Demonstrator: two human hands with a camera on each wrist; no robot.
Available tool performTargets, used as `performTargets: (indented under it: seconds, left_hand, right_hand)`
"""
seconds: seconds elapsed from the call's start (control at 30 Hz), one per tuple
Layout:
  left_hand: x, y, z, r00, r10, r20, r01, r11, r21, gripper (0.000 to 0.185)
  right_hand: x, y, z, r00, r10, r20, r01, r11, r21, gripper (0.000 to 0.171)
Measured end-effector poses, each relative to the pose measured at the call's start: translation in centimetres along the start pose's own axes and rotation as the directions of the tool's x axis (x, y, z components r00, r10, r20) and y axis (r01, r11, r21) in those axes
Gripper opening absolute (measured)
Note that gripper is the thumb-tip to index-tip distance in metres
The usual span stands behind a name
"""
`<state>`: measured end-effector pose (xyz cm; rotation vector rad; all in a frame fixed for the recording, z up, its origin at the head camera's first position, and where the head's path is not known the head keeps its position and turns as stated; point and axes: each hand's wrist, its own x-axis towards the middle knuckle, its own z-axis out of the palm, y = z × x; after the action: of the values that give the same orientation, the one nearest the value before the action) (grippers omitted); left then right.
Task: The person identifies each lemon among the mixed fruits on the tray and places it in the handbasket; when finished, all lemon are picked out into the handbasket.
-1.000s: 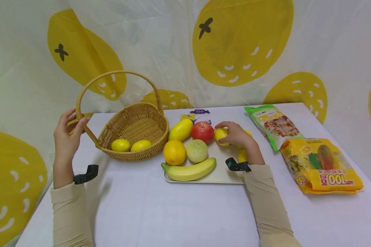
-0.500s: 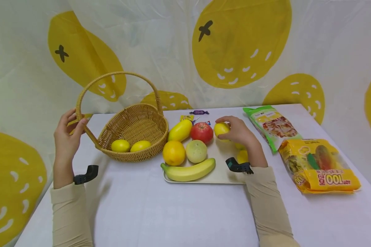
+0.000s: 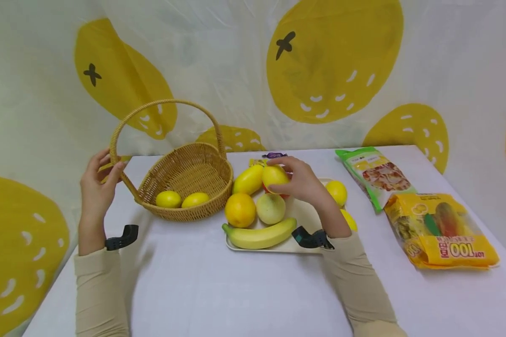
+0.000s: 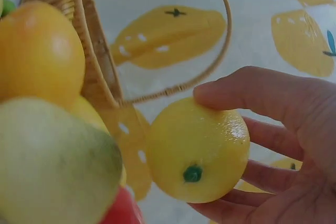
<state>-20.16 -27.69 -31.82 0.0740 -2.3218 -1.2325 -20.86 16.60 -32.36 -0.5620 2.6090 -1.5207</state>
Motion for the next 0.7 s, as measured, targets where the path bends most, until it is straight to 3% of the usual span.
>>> performTargets:
  seconds: [0.3,0.53,0.7]
  left_hand:
    - [-0.1,0.0,-0.2,1.0,0.012,-0.008,-0.012,1.0,0.015,0.049]
    - [0.0,0.0,-0.3,1.0,0.026,-0.016,-0.026,0.999,0.019,0.049]
    - [-0.1,0.0,0.0,1.0,0.02,-0.007,-0.02,1.0,0.015,0.05]
  right_hand:
    - [2.9,-1.6,5.0,0.989,-0.143,0.034,0.141,0.988,0.057,0.053]
    - [5.9,-2.8,8.9,0.99,-0.098,0.1,0.077,0.978,0.194,0.052]
    - [7.8,-3.0,10.8,0.99,-0.074,0.117,0.055,0.985,0.161,0.053]
